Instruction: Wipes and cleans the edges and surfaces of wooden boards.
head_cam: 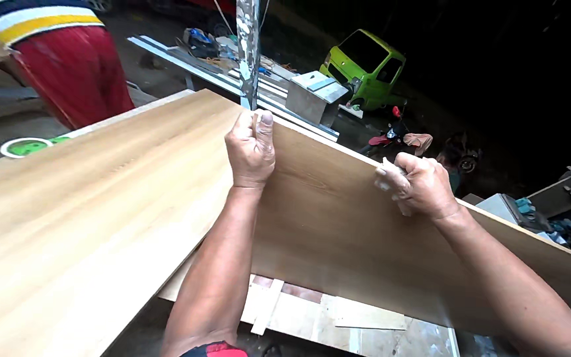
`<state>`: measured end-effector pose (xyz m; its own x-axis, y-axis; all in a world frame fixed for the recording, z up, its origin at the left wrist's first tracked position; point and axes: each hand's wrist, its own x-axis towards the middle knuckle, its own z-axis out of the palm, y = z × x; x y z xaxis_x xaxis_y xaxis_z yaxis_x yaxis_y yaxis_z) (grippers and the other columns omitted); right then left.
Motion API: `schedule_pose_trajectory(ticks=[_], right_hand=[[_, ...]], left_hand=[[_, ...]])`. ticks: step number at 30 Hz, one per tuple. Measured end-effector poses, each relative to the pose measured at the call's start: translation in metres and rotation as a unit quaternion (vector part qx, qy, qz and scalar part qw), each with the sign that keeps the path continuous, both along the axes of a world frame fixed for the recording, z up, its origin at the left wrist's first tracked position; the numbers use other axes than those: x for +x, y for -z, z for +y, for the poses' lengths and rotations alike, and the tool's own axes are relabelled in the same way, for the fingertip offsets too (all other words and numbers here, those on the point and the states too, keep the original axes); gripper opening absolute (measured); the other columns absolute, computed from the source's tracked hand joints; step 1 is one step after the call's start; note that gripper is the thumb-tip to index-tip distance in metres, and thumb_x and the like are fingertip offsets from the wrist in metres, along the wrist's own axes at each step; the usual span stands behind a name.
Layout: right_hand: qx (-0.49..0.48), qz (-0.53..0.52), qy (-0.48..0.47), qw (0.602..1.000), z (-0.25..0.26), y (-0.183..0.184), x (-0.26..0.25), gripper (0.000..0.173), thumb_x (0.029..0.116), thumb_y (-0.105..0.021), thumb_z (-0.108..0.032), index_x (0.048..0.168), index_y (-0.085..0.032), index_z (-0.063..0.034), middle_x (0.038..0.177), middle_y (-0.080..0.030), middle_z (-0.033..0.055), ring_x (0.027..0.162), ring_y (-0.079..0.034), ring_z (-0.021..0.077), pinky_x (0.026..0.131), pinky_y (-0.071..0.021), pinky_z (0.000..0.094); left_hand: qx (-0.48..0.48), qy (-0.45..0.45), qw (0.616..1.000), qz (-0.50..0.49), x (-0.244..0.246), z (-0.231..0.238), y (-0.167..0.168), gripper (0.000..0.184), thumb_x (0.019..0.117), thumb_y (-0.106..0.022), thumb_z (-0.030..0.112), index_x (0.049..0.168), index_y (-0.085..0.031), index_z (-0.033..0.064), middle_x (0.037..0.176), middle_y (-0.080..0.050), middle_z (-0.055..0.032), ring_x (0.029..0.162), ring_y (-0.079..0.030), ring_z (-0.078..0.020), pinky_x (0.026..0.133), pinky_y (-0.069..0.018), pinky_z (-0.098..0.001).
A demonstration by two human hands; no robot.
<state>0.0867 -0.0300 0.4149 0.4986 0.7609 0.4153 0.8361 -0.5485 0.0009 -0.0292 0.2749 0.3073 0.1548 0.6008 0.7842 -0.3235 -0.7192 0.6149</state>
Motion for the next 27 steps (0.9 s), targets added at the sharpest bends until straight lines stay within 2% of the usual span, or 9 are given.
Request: schedule_pose_trajectory(ticks=[4,7,11,13,15,19,22,24,27], right_hand=[[-0.029,0.106,-0.178,0.978,-0.025,-0.011,0.014,0.021,0.1038,-0.055,-0.031,0.102,-0.065,-0.0131,0.072,-0.066,-0.0052,0.06,-0.064,0.0068,0.056,-0.0582,0.031],[-0.023,0.061,-0.122,0.99,-0.02,-0.011,0.004,0.03,0.1008,-0.056,-0.044,0.089,-0.064,-0.017,0.062,-0.062,-0.0059,0.053,-0.062,0.0106,0.049,-0.0536,0.0379],[-0.017,-0.02,0.001,1.0,0.008,-0.009,-0.022,0.055,0.0925,-0.057,-0.066,0.071,-0.058,-0.016,0.054,-0.055,0.0026,0.051,-0.059,0.0244,0.047,-0.0446,0.0506],[-0.011,-0.026,0.005,1.0,0.023,-0.008,-0.032,0.055,0.0932,-0.057,-0.066,0.073,-0.058,-0.015,0.055,-0.054,0.0041,0.054,-0.059,0.0268,0.048,-0.0433,0.0513],[-0.016,0.016,-0.042,0.999,0.021,-0.011,-0.031,0.047,0.0979,-0.054,-0.06,0.079,-0.059,-0.0177,0.057,-0.055,-0.0003,0.053,-0.059,0.0208,0.048,-0.0458,0.0471],[-0.035,0.091,-0.143,0.985,-0.025,-0.015,-0.012,0.027,0.1026,-0.054,-0.04,0.092,-0.062,-0.0169,0.064,-0.063,-0.0056,0.055,-0.063,0.0101,0.05,-0.0561,0.0374],[-0.023,0.085,-0.154,0.984,-0.042,-0.014,-0.009,0.026,0.1007,-0.057,-0.038,0.09,-0.063,-0.0153,0.064,-0.063,-0.0065,0.054,-0.063,0.0068,0.05,-0.0561,0.0326],[-0.028,0.039,-0.129,0.99,-0.035,-0.013,-0.016,0.031,0.0995,-0.057,-0.043,0.085,-0.061,-0.0161,0.06,-0.061,-0.0061,0.052,-0.062,0.0094,0.047,-0.054,0.036],[-0.024,-0.037,-0.089,0.995,-0.003,-0.012,-0.03,0.043,0.0988,-0.056,-0.049,0.078,-0.059,-0.0115,0.056,-0.054,0.003,0.052,-0.06,0.0235,0.047,-0.0466,0.0484]], left_hand=[[0.007,0.022,1.0,-0.019,-0.008,-0.003,-0.002,0.032,0.109,-0.048,0.032,0.089,-0.058,0.0079,0.075,-0.054,0.0049,0.068,-0.055,0.0013,0.065,-0.0462,-0.0192],[0.004,0.022,0.999,-0.036,-0.013,-0.008,-0.003,0.031,0.1092,-0.048,0.031,0.091,-0.059,0.0078,0.074,-0.055,0.0054,0.067,-0.056,0.0012,0.063,-0.0472,-0.0195],[0.006,0.014,0.999,-0.039,-0.018,-0.01,-0.002,0.031,0.109,-0.048,0.032,0.093,-0.06,0.0074,0.075,-0.057,0.0048,0.068,-0.057,0.0008,0.064,-0.0482,-0.0202],[0.009,0.023,0.999,-0.038,-0.019,-0.009,-0.002,0.032,0.1089,-0.049,0.032,0.092,-0.06,0.0074,0.075,-0.057,0.005,0.069,-0.057,0.001,0.065,-0.0484,-0.02],[0.015,0.037,0.998,-0.041,-0.022,-0.009,-0.003,0.03,0.1091,-0.049,0.03,0.094,-0.06,0.0072,0.077,-0.058,0.0056,0.071,-0.058,0.0023,0.067,-0.0493,-0.0185],[0.017,0.05,0.997,-0.052,-0.028,-0.01,-0.003,0.028,0.109,-0.049,0.029,0.094,-0.06,0.0077,0.08,-0.06,0.0061,0.074,-0.059,0.003,0.07,-0.0501,-0.0177],[0.014,0.053,0.996,-0.066,-0.03,-0.013,-0.003,0.028,0.1088,-0.049,0.028,0.093,-0.059,0.0083,0.079,-0.058,0.0069,0.074,-0.058,0.0032,0.069,-0.0493,-0.018],[0.009,0.052,0.996,-0.072,-0.031,-0.015,-0.002,0.026,0.1087,-0.05,0.028,0.092,-0.058,0.0091,0.077,-0.057,0.0074,0.072,-0.058,0.0031,0.067,-0.049,-0.0181],[0.009,0.04,0.997,-0.064,-0.029,-0.014,-0.002,0.027,0.1087,-0.049,0.028,0.092,-0.058,0.0089,0.075,-0.056,0.0065,0.069,-0.057,0.0019,0.065,-0.0481,-0.0191]])
